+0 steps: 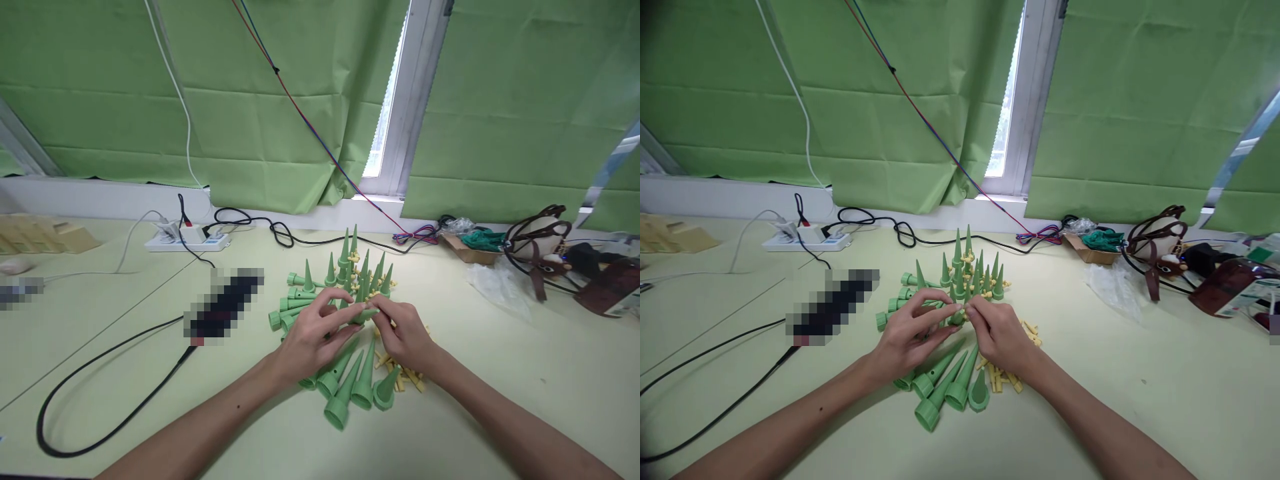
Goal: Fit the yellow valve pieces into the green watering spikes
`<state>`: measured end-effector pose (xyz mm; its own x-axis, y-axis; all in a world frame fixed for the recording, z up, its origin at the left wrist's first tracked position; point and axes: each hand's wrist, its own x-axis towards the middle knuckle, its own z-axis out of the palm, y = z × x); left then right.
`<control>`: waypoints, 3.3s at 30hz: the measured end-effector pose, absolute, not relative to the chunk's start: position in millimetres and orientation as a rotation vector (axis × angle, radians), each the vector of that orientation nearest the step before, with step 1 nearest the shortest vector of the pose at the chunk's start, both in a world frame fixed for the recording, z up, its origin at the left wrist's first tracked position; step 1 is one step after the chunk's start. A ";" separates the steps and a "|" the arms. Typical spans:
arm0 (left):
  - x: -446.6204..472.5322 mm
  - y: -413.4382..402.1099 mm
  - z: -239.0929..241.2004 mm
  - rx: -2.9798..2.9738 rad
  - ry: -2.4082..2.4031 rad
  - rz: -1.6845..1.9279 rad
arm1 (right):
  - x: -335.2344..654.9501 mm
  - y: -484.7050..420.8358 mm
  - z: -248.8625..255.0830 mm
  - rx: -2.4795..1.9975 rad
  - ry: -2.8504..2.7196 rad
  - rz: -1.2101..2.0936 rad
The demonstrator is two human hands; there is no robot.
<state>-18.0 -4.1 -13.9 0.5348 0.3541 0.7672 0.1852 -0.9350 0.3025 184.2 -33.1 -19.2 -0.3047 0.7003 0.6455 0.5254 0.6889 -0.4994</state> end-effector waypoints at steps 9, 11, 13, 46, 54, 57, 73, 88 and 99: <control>-15.3 -8.9 -7.8 2.424 0.469 1.351 | 182.7 -32.5 -21.1 -0.991 -1.936 0.140; -14.7 -9.7 -6.0 2.383 0.449 1.351 | 182.7 -32.8 -21.5 -1.006 -1.939 0.125; -14.1 -10.2 -4.6 2.348 0.439 1.353 | 182.4 -32.8 -22.0 -1.015 -1.947 0.102; -8.0 -19.4 -2.0 2.323 0.935 0.859 | 181.4 -34.3 -20.4 -0.969 -1.874 0.073; -8.9 -19.3 -5.1 2.382 0.887 0.914 | 179.8 -36.2 -17.6 -0.989 -1.821 0.189; -9.1 -19.2 -4.9 2.400 0.868 0.948 | 180.0 -36.9 -17.9 -0.998 -1.796 0.253; -11.3 -16.4 -7.1 2.438 0.772 0.971 | 179.0 -34.9 -27.0 -0.915 -1.673 0.656; -14.2 -4.4 -15.7 2.615 0.583 1.227 | 177.0 -37.2 -19.6 -0.953 -1.832 0.560; -12.9 -6.9 -16.3 2.587 0.774 1.254 | 176.5 -37.5 -18.8 -0.939 -1.851 0.516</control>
<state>-12.9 -6.9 -16.3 0.5133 0.5174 0.6847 0.3795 -0.8524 0.3596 176.5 -37.5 -18.8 -0.2413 0.7880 0.5665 0.3811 0.6137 -0.6914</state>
